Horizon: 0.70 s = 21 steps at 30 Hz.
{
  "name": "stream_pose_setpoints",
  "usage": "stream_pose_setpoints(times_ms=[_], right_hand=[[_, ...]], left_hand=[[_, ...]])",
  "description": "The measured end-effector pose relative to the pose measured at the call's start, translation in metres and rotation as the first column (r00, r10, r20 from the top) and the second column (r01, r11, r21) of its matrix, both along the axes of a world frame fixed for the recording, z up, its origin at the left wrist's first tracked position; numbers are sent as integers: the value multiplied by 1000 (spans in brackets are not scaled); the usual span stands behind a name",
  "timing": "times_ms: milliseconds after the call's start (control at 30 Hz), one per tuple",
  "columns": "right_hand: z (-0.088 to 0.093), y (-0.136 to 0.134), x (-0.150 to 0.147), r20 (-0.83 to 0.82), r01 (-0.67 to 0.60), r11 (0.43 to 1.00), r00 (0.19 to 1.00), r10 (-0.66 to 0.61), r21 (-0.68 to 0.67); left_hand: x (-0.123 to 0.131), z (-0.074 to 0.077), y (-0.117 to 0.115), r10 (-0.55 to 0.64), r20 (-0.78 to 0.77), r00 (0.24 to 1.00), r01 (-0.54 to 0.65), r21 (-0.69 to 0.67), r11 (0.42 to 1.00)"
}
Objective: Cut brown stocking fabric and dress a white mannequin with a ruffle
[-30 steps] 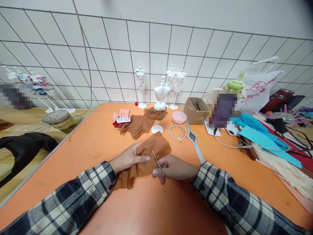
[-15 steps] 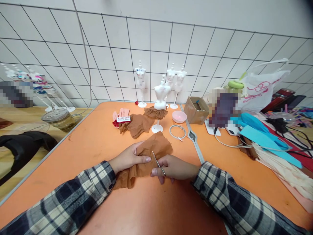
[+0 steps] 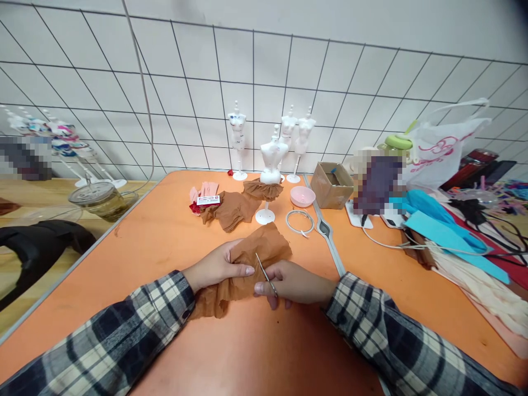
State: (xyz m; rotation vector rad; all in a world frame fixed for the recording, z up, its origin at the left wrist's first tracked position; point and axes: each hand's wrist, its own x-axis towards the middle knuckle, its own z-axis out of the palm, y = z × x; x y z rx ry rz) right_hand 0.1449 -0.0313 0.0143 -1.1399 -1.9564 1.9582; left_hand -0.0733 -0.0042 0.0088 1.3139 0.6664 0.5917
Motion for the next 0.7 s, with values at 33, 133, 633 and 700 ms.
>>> stream_pose_setpoints(times_ms=[33,133,633,700], right_hand=[[0,0,0,2,-2,1000,1000,2,6],[-3,0,0,37,-15,1000,999,14,26],[4,-1,-3,91,24,997,995,-31,74],[7,-1,-2,79,20,997,997,-26,74]], left_hand=[[0,0,0,-2,-2,1000,2,5,1000],[2,1,-2,-2,-4,1000,2,-1,1000],[8,0,-3,154,33,988,-152,-41,987],[9,0,-3,147,38,988,-146,-19,989]])
